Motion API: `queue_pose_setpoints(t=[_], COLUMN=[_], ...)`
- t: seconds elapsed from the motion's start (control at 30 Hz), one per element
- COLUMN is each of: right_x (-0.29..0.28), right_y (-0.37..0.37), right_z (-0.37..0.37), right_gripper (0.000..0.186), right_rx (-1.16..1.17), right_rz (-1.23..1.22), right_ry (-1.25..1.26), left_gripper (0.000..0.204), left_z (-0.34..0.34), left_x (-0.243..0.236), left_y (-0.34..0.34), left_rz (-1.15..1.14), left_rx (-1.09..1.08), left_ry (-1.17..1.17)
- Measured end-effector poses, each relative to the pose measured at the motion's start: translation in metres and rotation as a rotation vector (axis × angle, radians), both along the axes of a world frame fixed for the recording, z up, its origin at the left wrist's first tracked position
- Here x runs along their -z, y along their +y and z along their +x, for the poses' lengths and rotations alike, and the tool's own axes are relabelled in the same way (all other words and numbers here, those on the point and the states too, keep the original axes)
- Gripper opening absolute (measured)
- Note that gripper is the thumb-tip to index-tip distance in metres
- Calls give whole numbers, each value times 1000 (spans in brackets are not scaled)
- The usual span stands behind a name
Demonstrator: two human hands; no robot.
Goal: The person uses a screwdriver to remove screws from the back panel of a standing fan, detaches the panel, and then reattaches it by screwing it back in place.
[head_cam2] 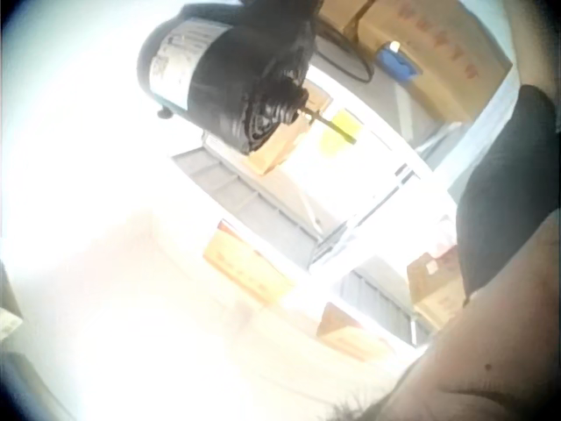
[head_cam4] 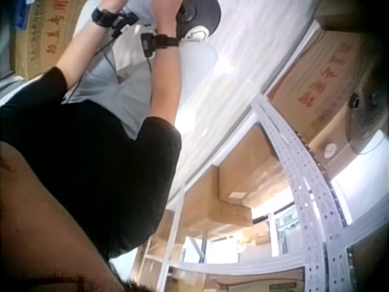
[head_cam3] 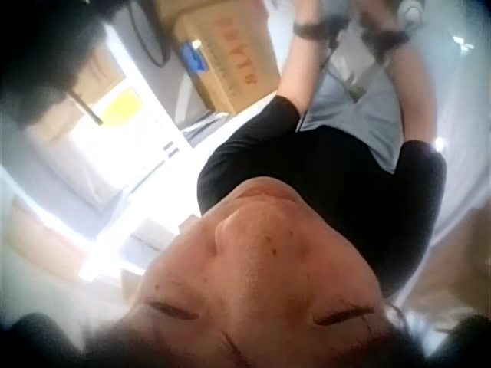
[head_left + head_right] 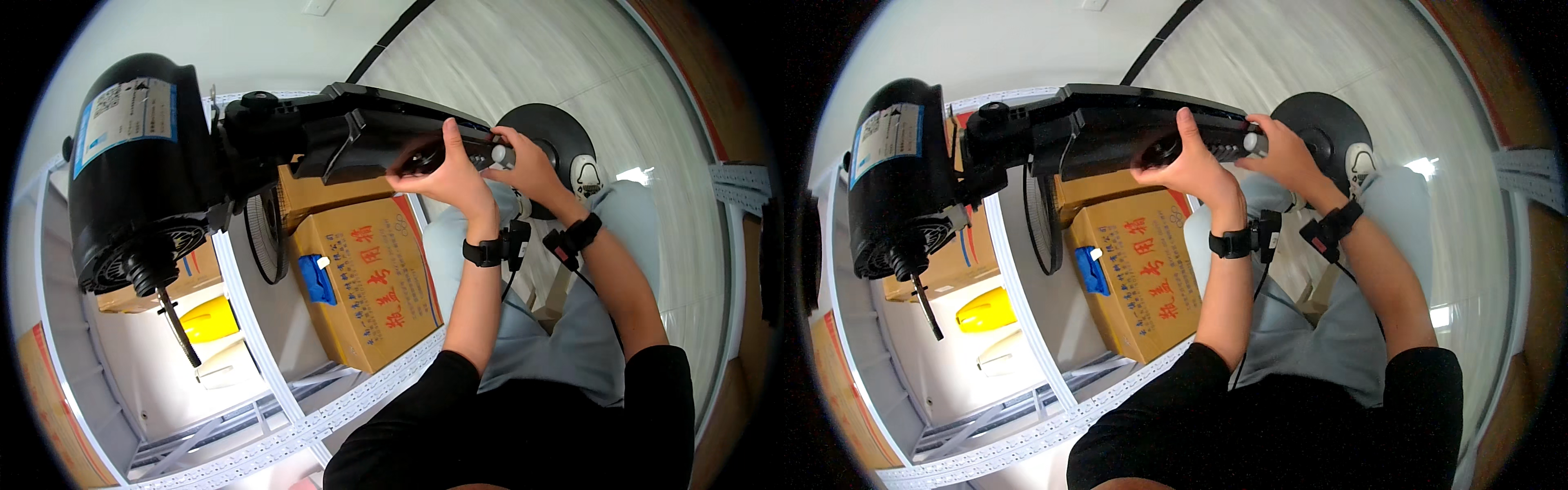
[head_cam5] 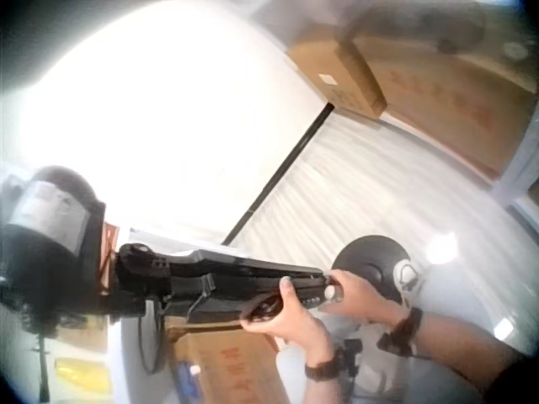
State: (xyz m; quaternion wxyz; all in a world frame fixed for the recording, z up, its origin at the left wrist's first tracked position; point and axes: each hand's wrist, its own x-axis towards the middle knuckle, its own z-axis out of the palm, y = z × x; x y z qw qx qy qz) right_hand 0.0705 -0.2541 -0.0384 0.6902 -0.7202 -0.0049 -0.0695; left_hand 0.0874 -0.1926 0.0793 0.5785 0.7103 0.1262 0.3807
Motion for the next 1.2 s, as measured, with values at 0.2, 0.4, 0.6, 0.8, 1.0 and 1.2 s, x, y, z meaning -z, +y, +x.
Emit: queue_pose_setpoints(t=[0.2,0.4,0.6,0.8,1.0,1.2], right_x=[-9,-5,-2,0,0,-2], right_y=[27,27,25,25,25,24], right_z=[-10,-8,-2,-1,-1,-3], right_gripper=[83,80,77,78,77,77], right_rx=[119,198,243,253,253,252], right_rz=[-138,-268,-316,-318,-315,-325], right_ry=[-54,-129,-186,-217,-221,-212], left_gripper=[93,85,80,71,74,70], left_z=[5,6,1,-2,-7,-1], left_x=[-5,-6,-15,-18,-26,-20], left_y=[-1,-2,4,19,22,25], left_rz=[50,125,42,181,454,511], left_rx=[-81,-96,-27,-30,-180,-201], left_ry=[53,31,80,133,239,158])
